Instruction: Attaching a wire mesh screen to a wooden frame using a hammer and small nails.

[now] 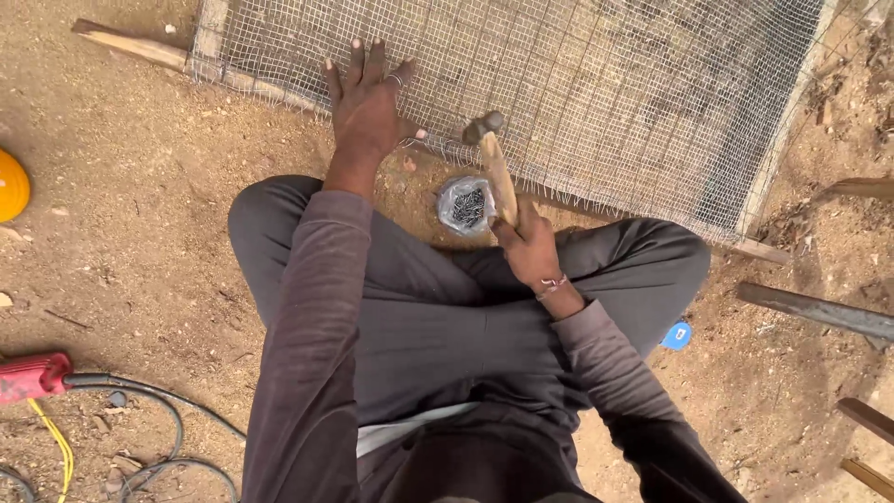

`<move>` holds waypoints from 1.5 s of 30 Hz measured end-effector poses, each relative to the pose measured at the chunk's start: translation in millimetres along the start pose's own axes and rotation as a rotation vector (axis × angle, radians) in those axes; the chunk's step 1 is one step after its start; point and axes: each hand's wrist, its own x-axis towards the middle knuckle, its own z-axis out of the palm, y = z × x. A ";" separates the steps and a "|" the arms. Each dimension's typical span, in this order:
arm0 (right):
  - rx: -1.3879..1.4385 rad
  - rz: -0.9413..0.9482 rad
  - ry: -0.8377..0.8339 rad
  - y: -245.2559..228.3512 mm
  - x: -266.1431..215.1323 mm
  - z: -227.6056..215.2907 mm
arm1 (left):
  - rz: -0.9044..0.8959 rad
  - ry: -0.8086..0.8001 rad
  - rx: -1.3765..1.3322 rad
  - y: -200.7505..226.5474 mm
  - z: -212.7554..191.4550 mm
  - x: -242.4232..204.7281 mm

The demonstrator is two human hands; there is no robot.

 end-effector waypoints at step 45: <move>-0.097 0.068 -0.041 13.5 -95.2 -139.5 | 0.536 -0.127 0.234 78.3 163.0 -80.1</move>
